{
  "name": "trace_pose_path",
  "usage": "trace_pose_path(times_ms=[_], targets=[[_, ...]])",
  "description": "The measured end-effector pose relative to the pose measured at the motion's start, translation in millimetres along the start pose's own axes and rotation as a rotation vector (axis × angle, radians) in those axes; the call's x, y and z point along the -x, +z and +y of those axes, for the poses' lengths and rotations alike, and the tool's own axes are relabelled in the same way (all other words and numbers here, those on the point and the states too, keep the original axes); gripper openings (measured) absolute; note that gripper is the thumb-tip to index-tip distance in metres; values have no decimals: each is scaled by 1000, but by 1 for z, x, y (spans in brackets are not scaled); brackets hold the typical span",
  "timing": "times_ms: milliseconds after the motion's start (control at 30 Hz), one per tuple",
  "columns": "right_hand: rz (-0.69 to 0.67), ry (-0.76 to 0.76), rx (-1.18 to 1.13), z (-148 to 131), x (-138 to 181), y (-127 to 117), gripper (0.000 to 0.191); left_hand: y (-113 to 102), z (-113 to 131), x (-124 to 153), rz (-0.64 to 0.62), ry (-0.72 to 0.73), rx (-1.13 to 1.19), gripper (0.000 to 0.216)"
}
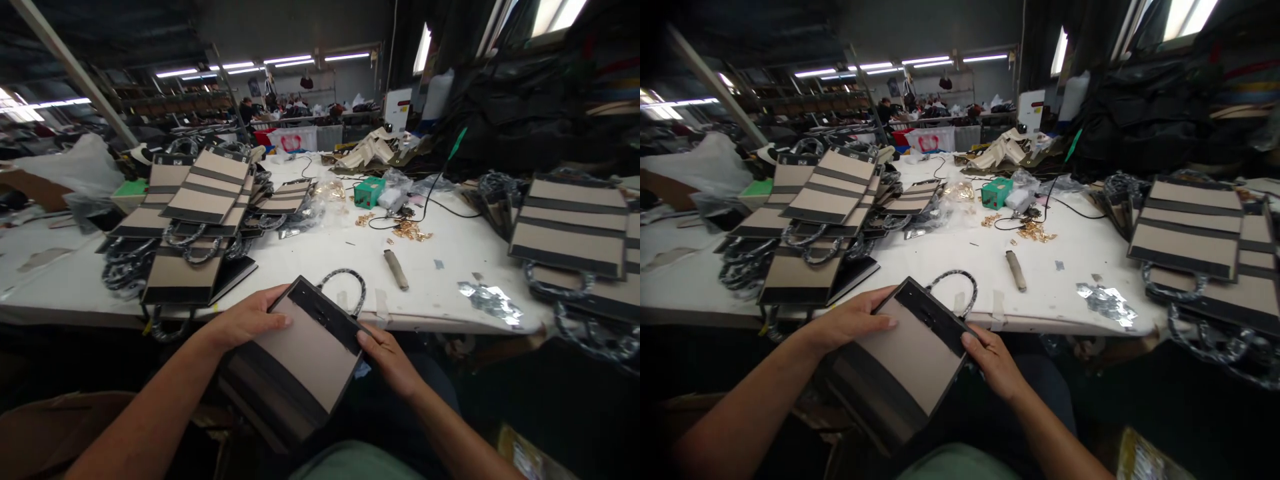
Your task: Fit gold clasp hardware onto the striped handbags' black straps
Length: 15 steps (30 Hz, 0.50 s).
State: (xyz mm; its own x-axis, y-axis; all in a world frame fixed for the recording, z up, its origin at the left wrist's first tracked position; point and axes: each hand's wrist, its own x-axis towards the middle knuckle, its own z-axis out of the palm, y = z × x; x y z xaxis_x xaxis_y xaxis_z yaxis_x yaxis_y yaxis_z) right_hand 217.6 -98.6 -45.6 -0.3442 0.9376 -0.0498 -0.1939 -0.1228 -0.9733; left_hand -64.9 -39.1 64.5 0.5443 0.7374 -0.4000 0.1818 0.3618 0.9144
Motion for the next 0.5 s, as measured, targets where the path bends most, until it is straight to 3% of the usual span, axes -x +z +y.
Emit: trace_pose_path(times_ms=[133, 333, 500], targets=[[159, 171, -104, 30, 22, -15, 53, 14, -10, -46, -30, 49, -264, 72], [379, 320, -226, 51, 36, -23, 85, 27, -15, -115, 93, 136, -709, 81], [500, 288, -219, 61, 33, -25, 76, 23, -28, -154, 106, 110, -793, 79]])
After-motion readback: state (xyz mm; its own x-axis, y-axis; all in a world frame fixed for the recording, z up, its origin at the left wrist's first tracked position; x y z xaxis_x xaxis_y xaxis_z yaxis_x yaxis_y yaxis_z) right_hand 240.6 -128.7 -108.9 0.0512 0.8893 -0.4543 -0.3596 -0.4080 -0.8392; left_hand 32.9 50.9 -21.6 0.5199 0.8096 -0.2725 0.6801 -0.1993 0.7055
